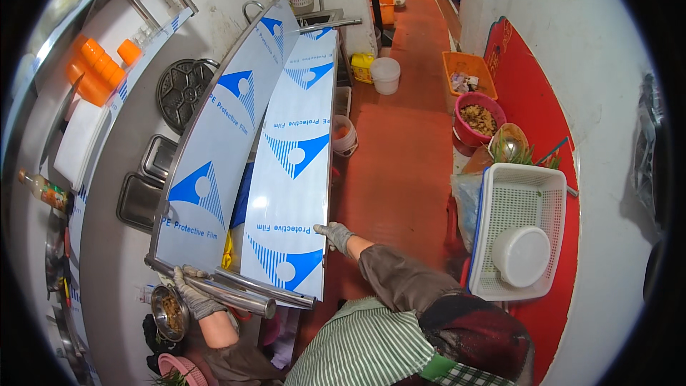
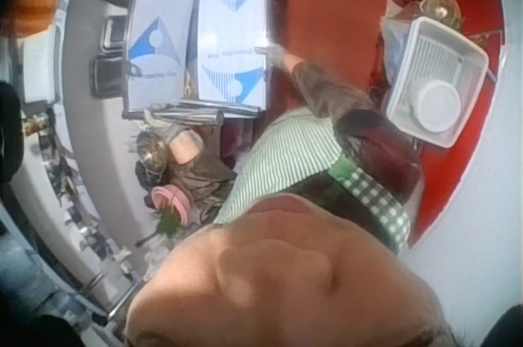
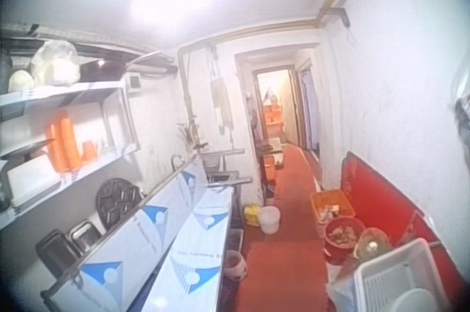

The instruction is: The person assembles a metal fixture by inserting cylindrical rods into a metal frame and tightening them with a wrench. They then remove protective film from a large metal sheet and place it on the counter.

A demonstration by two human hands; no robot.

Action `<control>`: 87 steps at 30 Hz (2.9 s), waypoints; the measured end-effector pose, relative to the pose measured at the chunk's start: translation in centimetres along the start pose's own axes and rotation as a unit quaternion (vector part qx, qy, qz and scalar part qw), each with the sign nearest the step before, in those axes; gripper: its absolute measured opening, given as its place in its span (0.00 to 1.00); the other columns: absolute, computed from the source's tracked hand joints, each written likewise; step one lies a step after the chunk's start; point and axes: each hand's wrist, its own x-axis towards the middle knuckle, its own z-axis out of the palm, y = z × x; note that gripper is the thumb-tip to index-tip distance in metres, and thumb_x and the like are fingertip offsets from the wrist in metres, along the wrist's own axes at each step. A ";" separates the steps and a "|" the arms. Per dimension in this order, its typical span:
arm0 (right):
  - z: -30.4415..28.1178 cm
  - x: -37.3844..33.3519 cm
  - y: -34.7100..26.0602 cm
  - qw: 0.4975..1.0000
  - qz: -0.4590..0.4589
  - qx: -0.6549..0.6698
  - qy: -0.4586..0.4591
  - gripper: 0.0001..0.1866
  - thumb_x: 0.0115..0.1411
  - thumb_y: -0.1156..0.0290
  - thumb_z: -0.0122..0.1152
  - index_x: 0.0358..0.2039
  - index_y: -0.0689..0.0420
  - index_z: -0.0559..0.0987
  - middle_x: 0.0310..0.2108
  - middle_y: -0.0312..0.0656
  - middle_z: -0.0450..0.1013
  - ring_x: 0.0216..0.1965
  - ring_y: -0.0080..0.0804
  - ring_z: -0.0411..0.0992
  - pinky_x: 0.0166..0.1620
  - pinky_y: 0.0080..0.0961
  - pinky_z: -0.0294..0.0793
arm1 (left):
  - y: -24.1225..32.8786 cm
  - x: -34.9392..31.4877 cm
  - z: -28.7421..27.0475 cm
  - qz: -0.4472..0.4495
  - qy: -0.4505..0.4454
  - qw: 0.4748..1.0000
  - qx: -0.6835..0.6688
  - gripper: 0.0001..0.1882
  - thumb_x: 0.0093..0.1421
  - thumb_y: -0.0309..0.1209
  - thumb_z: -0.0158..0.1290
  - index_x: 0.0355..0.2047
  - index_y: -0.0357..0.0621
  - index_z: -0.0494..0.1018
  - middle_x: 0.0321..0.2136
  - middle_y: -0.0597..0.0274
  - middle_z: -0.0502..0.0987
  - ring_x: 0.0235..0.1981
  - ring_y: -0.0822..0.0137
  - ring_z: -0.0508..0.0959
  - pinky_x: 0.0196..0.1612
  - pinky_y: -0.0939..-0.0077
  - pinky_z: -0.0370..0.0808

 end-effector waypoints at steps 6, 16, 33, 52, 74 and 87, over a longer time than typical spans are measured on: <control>-2.4 -3.0 0.3 0.998 -0.045 0.009 -0.035 0.24 0.57 0.51 0.58 0.33 0.64 0.72 0.16 0.40 0.65 0.13 0.27 0.58 0.17 0.25 0.57 | 0.6 0.0 -0.1 -0.019 0.001 1.000 -0.008 0.19 0.57 0.49 0.50 0.15 0.56 0.62 0.11 0.74 0.63 0.13 0.74 0.65 0.18 0.79 0.63; -4.5 -5.1 0.8 0.998 -0.016 0.044 -0.046 0.21 0.59 0.54 0.58 0.33 0.63 0.70 0.14 0.38 0.63 0.09 0.24 0.54 0.13 0.23 0.53 | 1.2 1.2 -0.5 -0.046 0.030 0.998 -0.044 0.19 0.57 0.48 0.52 0.16 0.56 0.62 0.12 0.76 0.63 0.13 0.75 0.66 0.17 0.82 0.62; -5.8 -6.7 1.4 1.000 -0.006 -0.001 -0.025 0.20 0.60 0.53 0.56 0.30 0.61 0.69 0.13 0.38 0.63 0.08 0.23 0.55 0.12 0.23 0.52 | 1.3 3.4 1.0 -0.050 0.042 0.997 -0.029 0.19 0.58 0.49 0.50 0.17 0.55 0.63 0.12 0.75 0.62 0.14 0.75 0.65 0.18 0.81 0.60; -9.2 -5.2 3.0 1.000 0.011 -0.008 -0.019 0.23 0.56 0.52 0.61 0.29 0.61 0.67 0.11 0.37 0.60 0.08 0.23 0.54 0.11 0.25 0.52 | 1.7 3.9 -2.0 -0.066 0.006 0.998 0.008 0.16 0.59 0.44 0.51 0.20 0.52 0.64 0.16 0.71 0.65 0.15 0.74 0.67 0.19 0.84 0.68; -7.3 -3.3 3.3 0.983 0.001 -0.164 0.088 0.44 0.52 0.37 0.56 0.48 0.72 0.71 0.44 0.57 0.73 0.48 0.47 0.71 0.49 0.33 0.70 | 3.3 3.7 -5.0 -0.146 0.020 0.987 0.058 0.15 0.57 0.47 0.55 0.29 0.49 0.68 0.20 0.68 0.71 0.22 0.69 0.74 0.25 0.74 0.76; -4.9 -5.0 2.7 0.969 -0.015 -0.186 0.162 0.37 0.52 0.39 0.57 0.43 0.66 0.77 0.39 0.52 0.75 0.41 0.42 0.74 0.44 0.32 0.72 | 1.8 1.5 -8.3 -0.024 -0.140 0.989 -0.043 0.36 0.58 0.54 0.51 0.57 0.40 0.58 0.50 0.53 0.65 0.47 0.61 0.69 0.48 0.65 0.71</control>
